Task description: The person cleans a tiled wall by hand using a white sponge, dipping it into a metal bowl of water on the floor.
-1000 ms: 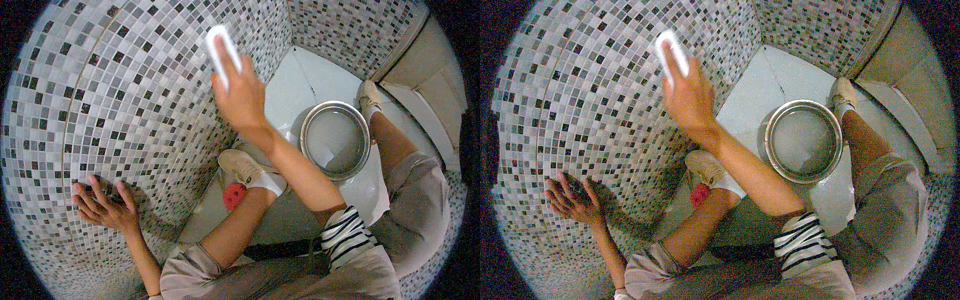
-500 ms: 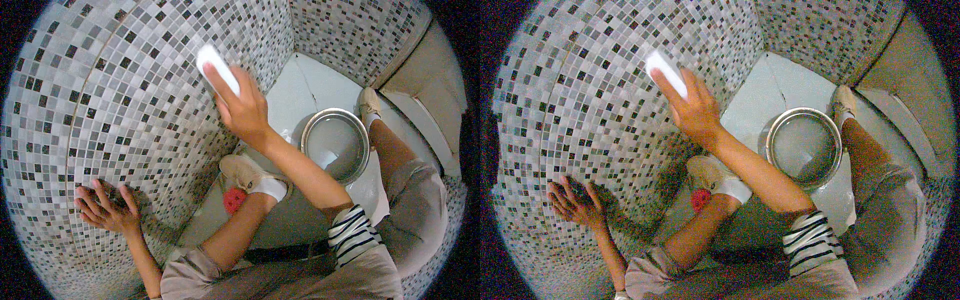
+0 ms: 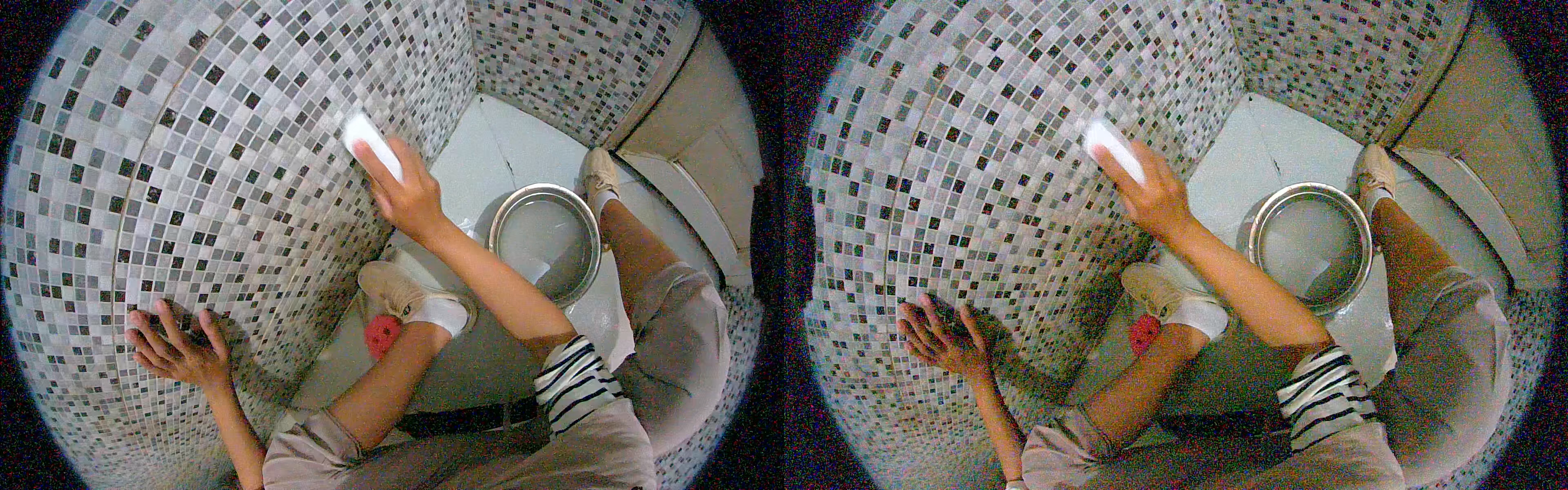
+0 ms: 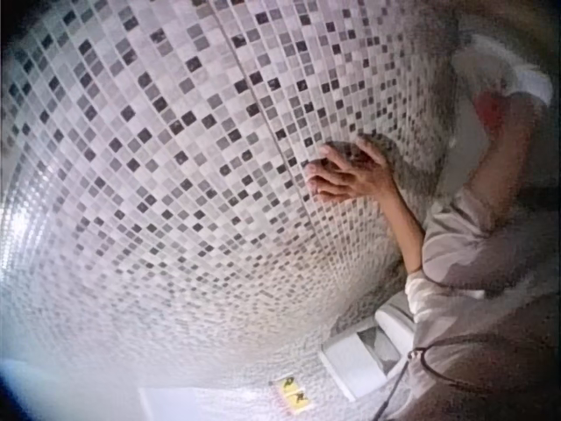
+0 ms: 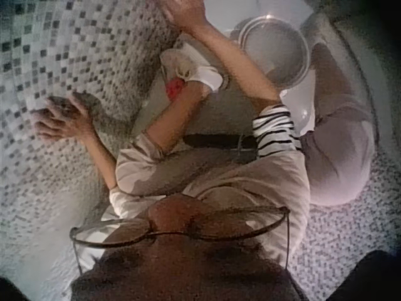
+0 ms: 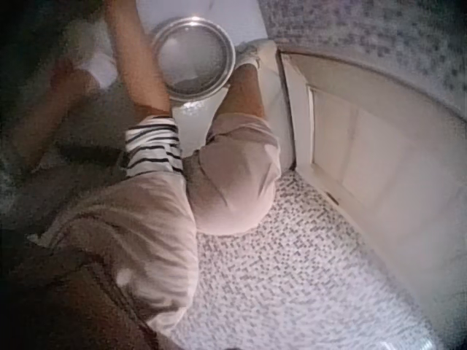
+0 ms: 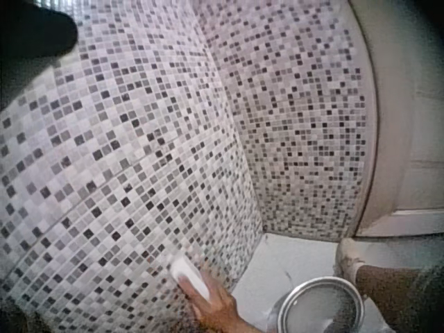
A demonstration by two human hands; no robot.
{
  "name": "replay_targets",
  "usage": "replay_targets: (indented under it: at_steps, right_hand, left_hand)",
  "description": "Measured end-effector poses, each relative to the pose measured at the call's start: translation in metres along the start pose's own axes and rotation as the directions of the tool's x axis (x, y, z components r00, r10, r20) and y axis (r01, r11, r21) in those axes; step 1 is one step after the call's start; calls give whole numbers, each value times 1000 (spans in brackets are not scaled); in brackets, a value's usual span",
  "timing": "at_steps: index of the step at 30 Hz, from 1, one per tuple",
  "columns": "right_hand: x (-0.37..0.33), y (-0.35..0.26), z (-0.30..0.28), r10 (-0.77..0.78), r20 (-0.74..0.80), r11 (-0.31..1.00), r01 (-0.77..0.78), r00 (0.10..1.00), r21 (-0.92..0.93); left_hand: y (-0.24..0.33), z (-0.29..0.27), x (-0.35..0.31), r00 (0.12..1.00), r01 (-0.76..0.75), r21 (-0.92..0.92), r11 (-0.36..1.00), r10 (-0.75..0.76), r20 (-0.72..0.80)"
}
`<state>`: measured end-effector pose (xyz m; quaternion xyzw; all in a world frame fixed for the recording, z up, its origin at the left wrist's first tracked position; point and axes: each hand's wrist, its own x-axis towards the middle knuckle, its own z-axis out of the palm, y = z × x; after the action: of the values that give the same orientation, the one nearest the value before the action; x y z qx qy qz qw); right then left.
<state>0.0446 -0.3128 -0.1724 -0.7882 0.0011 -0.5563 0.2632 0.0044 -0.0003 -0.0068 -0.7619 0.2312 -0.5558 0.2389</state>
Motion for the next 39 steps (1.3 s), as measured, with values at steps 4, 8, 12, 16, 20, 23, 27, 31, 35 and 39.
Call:
replay_targets:
  at_steps: [4,8,12,16,20,23,27,31,35,39]
  right_hand:
    - [3,-3,-12,59,96,998,-58,994,-19]
    - [77,-14,-16,16,9,1000,-16,1000,16]
    - [62,-21,-15,210,-4,970,-208,978,127]
    - [17,-43,-12,-43,98,998,38,994,54]
    - [73,-14,-21,262,33,964,-263,965,48]
    - [67,-49,-22,268,47,961,-271,962,63]
    - [16,-82,-16,40,124,996,-50,991,76]
    - [56,-31,-26,283,225,955,-296,932,25]
    - [52,-74,-21,452,171,885,-464,875,35]
    - [20,-106,-30,22,217,998,-35,976,55]
  left_hand:
    - [0,1,-2,1000,19,-16,1000,-19,11]
    - [-2,0,-5,999,30,-12,999,-30,33]
    - [1,-2,0,1000,18,-17,1000,-18,23]
    - [-4,-1,-1,1000,5,-15,1000,-5,12]
    - [4,0,-1,1000,23,-46,999,-22,14]
    - [1,-3,4,1000,13,-28,1000,-13,0]
    - [-2,-3,3,1000,-4,-27,1000,4,-5]
    - [3,-3,-1,999,30,-37,999,-29,29]
    - [-1,-1,4,1000,-6,-40,999,5,-27]
    - [2,-2,1,1000,21,-58,998,-20,3]
